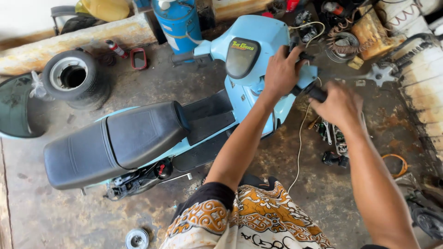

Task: The person organizes tools and parts in a workshop, then works on a light blue scooter. They place a seat on the scooter, adjust the handlebar, and handle a circular metal part. The person also opens a toolbox and retrieves a small black object.

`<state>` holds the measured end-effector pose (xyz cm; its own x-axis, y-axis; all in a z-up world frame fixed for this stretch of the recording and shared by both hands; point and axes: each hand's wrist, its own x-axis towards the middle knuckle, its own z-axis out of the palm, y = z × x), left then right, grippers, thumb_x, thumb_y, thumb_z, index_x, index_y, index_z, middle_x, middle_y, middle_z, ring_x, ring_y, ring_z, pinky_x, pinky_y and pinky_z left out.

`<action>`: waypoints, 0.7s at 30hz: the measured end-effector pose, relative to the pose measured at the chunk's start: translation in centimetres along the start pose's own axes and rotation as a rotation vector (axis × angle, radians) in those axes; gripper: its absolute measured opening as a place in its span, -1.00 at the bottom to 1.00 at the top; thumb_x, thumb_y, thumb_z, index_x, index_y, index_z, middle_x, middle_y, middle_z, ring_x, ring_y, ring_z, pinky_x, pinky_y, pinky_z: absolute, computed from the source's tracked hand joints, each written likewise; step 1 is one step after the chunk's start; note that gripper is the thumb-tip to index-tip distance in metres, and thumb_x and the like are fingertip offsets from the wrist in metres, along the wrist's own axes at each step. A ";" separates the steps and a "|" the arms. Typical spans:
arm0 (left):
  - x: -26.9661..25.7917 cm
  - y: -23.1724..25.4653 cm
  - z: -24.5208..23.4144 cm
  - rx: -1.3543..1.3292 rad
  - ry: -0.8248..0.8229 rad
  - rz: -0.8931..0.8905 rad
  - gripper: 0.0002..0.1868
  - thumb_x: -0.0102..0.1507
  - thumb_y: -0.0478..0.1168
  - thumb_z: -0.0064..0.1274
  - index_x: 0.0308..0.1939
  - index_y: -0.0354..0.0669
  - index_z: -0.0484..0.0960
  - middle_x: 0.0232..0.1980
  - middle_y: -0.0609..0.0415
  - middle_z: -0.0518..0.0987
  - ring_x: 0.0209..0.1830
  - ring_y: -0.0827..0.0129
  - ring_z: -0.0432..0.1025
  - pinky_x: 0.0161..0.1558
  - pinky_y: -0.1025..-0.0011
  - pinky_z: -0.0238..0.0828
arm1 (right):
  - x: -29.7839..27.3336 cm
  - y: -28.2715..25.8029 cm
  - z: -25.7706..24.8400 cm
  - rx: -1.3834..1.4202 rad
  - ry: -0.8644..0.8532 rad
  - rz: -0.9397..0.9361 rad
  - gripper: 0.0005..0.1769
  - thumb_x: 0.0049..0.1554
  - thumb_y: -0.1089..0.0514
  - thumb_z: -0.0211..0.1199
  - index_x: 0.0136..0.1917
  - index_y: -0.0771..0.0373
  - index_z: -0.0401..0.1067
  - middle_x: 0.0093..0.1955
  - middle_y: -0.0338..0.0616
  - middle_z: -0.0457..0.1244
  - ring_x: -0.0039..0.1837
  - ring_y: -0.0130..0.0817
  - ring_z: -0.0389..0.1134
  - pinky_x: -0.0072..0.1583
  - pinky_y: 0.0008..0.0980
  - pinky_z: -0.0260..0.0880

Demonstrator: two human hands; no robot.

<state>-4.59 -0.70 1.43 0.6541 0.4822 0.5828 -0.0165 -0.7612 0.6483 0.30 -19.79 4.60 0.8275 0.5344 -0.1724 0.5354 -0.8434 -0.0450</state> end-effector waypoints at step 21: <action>-15.1 -2.4 -12.1 -0.211 -0.050 -0.122 -0.68 0.51 -0.05 -0.16 0.26 -0.10 0.31 -0.01 -0.05 0.28 -0.10 -0.01 0.45 -0.19 0.14 0.55 | -14.1 -17.1 18.6 2.077 -0.215 0.169 -0.59 0.32 -0.05 0.20 -0.08 0.38 0.31 -0.44 -0.04 0.10 -0.48 -0.09 0.25 -0.44 -0.26 0.25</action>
<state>-23.55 -0.92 -2.94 0.6972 0.5389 0.4728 -0.0892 -0.5891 0.8031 -23.68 -13.90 -10.49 0.7267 0.5791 -0.3695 -0.5866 0.2432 -0.7725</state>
